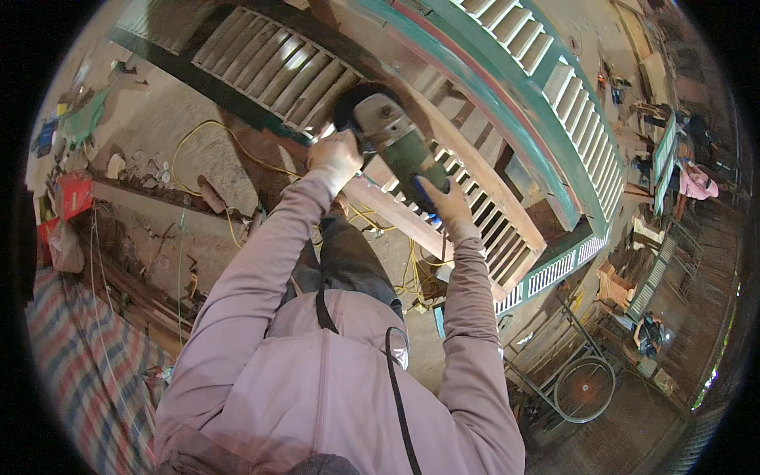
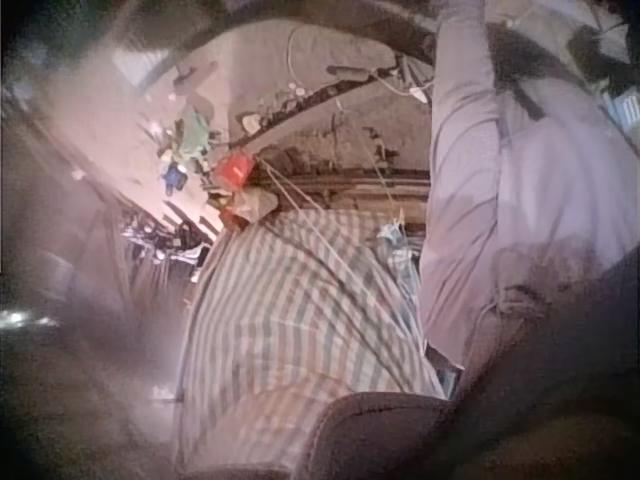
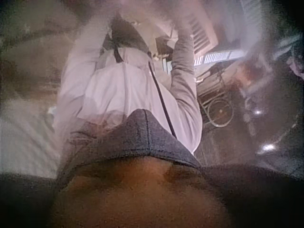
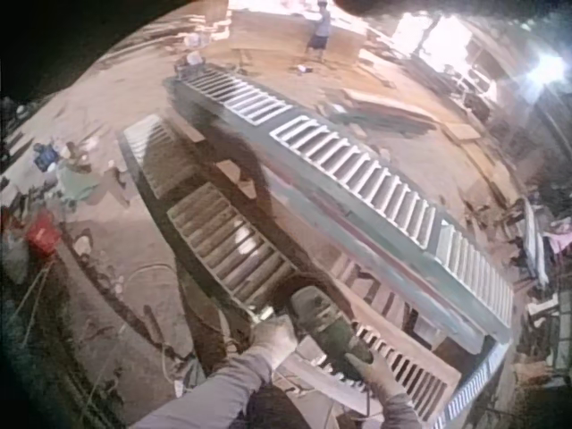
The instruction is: The person uses an angle grinder with a sanding disc to sand the surface of a green wooden slatted frame. They move the tool along the edges and slats, removing old paint and smoothing the wood. The person repositions the frame and continues sanding different sections.
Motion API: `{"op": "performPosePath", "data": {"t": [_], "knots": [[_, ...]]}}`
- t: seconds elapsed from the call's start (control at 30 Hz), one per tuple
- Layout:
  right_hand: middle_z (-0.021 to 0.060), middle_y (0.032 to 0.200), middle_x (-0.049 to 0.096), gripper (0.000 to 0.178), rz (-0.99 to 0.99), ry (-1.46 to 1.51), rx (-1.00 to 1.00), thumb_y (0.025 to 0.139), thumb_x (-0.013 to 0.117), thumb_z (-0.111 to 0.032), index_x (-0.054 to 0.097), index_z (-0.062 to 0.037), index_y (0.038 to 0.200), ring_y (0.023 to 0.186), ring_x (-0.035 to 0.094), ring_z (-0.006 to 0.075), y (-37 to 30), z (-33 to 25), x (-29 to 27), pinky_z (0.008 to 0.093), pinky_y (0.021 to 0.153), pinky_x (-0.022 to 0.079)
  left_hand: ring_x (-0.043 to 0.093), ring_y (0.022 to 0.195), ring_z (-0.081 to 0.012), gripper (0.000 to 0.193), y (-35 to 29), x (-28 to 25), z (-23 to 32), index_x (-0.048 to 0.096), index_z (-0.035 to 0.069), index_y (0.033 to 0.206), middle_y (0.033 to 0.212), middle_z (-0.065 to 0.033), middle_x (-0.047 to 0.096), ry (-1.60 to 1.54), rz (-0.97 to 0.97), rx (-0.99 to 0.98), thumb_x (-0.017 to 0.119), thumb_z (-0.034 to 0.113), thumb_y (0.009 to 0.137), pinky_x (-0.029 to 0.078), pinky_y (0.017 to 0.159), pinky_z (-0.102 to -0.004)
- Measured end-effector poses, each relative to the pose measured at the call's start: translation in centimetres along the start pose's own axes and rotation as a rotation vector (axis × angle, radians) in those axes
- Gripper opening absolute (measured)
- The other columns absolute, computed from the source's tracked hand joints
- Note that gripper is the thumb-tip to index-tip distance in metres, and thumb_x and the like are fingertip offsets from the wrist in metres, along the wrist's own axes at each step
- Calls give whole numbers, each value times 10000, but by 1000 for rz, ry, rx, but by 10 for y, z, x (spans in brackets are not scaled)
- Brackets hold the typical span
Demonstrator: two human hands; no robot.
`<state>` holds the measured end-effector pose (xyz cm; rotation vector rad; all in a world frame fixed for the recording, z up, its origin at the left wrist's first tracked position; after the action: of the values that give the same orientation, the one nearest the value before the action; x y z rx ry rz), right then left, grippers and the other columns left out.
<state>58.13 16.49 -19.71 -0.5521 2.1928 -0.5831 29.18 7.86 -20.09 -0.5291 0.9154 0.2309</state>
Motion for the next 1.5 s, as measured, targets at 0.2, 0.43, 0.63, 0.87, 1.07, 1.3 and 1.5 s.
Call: {"op": "performPosePath", "data": {"t": [0.2, 0.43, 0.63, 0.87, 1.07, 1.3, 1.5], "knots": [[52, 924, 685, 722, -81, 219, 28, 861, 753, -561, 596, -27, 1322, 634, 575, 116, 7, -26, -23, 276, 505, 417, 737, 1055, -321, 297, 45, -6, 46, 765, 40, 1096, 1171, -191, 735, 63, -113, 50, 551, 151, 924, 597, 865, -454], [130, 1049, 725, 748, -114, 107, -41, 828, 764, -597, 669, 13, 1251, 861, 692, 174, 6, -46, 12, 299, 737, 540, 749, 945, -369, 218, 33, -15, -10, 736, 42, 974, 1044, -207, 752, 138, 67, 44, 607, 190, 880, 611, 756, -476], [81, 861, 710, 713, -140, -67, -134, 814, 781, -593, 675, -31, 1240, 681, 642, 147, -28, -98, 77, 299, 609, 523, 718, 1066, -367, 331, -22, -52, -92, 734, 42, 1078, 1140, -238, 726, 111, -46, -223, 641, 300, 892, 576, 891, -471], [261, 1314, 644, 1089, -242, -311, -73, 720, 716, -771, 525, 39, 1422, 1235, 630, 373, -64, -107, 72, 391, 1056, 473, 704, 1071, -392, 429, -65, -15, -117, 702, 31, 1105, 1119, -237, 727, 154, -77, -330, 663, 403, 895, 561, 915, -468], [199, 1180, 705, 869, -226, -134, 149, 770, 794, -618, 601, -24, 1374, 1065, 690, 262, -33, -75, 30, 368, 939, 523, 734, 969, -368, 386, -30, -21, -47, 722, 33, 1037, 1026, -229, 740, -5, -8, -115, 686, 371, 855, 586, 825, -464], [140, 1125, 709, 682, -145, 45, -40, 883, 772, -459, 612, 39, 1321, 973, 689, 200, 27, -72, 6, 312, 852, 529, 758, 859, -341, 281, 34, -10, -18, 756, 34, 923, 918, -198, 757, -46, 89, -87, 664, 285, 837, 600, 755, -459], [132, 1175, 695, 644, -155, 145, -43, 905, 774, -382, 577, 45, 1345, 983, 686, 189, 12, -46, -2, 302, 852, 534, 753, 928, -350, 241, 10, -1, -5, 742, 28, 954, 998, -196, 761, -154, -37, -100, 618, 205, 848, 594, 779, -463]]}}
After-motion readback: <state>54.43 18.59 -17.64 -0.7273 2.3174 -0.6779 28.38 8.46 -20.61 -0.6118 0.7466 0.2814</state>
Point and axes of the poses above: each hand's wrist, its own y-axis towards the middle knuckle, its own x-axis out of the palm, z = x × y, the point moved 8 cm from there along y, towards the middle knuckle
